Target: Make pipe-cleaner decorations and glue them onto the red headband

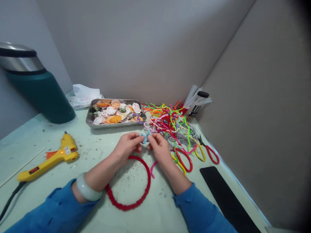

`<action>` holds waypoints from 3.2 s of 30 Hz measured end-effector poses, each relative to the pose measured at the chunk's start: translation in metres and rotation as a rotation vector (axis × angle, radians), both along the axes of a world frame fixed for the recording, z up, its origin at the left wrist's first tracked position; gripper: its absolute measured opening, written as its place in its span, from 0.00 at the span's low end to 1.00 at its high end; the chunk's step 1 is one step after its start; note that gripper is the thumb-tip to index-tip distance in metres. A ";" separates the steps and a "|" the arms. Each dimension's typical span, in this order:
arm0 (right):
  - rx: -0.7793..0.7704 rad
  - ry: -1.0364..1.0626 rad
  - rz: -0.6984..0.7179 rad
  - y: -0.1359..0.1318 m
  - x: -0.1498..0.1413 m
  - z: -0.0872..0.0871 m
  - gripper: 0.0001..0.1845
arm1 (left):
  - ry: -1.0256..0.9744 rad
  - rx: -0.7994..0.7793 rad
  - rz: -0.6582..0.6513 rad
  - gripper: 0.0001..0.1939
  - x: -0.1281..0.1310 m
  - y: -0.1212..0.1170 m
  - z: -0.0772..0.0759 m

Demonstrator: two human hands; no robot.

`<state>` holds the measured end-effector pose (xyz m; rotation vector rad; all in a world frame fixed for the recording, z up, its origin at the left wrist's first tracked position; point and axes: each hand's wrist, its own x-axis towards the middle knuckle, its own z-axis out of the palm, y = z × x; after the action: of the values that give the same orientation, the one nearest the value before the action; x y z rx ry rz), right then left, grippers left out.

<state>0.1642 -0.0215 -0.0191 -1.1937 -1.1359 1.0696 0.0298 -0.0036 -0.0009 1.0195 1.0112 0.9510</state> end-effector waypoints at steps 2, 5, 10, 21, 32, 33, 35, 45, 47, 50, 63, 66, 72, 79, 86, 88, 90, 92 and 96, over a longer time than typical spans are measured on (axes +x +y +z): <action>0.035 -0.007 -0.022 0.000 0.000 -0.001 0.10 | 0.006 0.007 0.003 0.13 0.001 0.000 0.000; 0.063 -0.004 -0.020 0.000 0.000 -0.002 0.08 | 0.028 0.018 -0.019 0.14 0.003 -0.001 0.001; 0.049 0.012 -0.020 0.000 0.000 -0.001 0.08 | 0.060 0.046 -0.039 0.14 0.003 -0.001 0.002; 0.012 -0.049 0.057 0.001 0.008 0.010 0.06 | 0.276 0.151 -0.095 0.09 0.000 0.001 0.002; 0.020 -0.134 0.093 0.002 0.011 0.006 0.00 | 0.338 0.200 -0.127 0.08 0.001 0.001 -0.004; 0.026 -0.139 0.090 0.002 0.011 0.006 0.01 | 0.338 0.209 -0.135 0.08 0.001 0.001 -0.005; 0.044 -0.158 0.088 0.001 0.010 0.007 0.03 | 0.344 0.217 -0.142 0.08 0.001 0.002 -0.008; 0.096 -0.251 0.039 0.000 0.009 0.007 0.05 | 0.322 0.191 -0.075 0.09 0.001 0.001 -0.003; 0.071 -0.224 0.017 0.002 0.010 0.006 0.06 | 0.262 0.156 -0.070 0.10 0.001 0.001 0.001; 0.025 -0.184 0.026 0.003 0.011 0.003 0.07 | 0.137 0.083 -0.071 0.13 0.000 0.000 0.006; 0.043 -0.270 0.099 0.004 0.015 0.000 0.07 | 0.275 0.190 -0.084 0.11 -0.003 0.006 -0.001; 0.037 -0.296 0.128 0.004 0.017 0.002 0.08 | 0.313 0.203 -0.100 0.12 -0.003 0.003 0.003; 0.027 -0.337 0.205 0.001 0.022 0.009 0.06 | 0.379 0.235 -0.165 0.08 -0.006 0.003 0.002; -0.029 -0.334 0.247 -0.001 0.021 0.014 0.05 | 0.339 0.197 -0.186 0.04 -0.006 0.002 0.002; -0.115 -0.133 0.229 -0.003 0.014 0.015 0.06 | 0.199 0.117 -0.163 0.01 -0.004 0.002 0.002; -0.120 -0.089 0.225 -0.002 0.014 0.013 0.06 | 0.161 0.103 -0.169 0.01 -0.004 0.002 0.002; -0.125 -0.055 0.223 -0.001 0.014 0.010 0.05 | 0.137 0.088 -0.170 0.01 -0.004 0.002 0.001; -0.130 -0.033 0.216 0.000 0.014 0.008 0.05 | 0.116 0.064 -0.167 0.02 -0.004 0.002 0.002; -0.133 -0.012 0.174 0.002 0.014 0.008 0.05 | 0.055 0.007 -0.172 0.08 -0.004 0.001 0.003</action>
<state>0.1782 -0.0200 -0.0115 -1.2222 -1.2100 1.2886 0.0260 -0.0021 0.0021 1.1247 0.9497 0.7900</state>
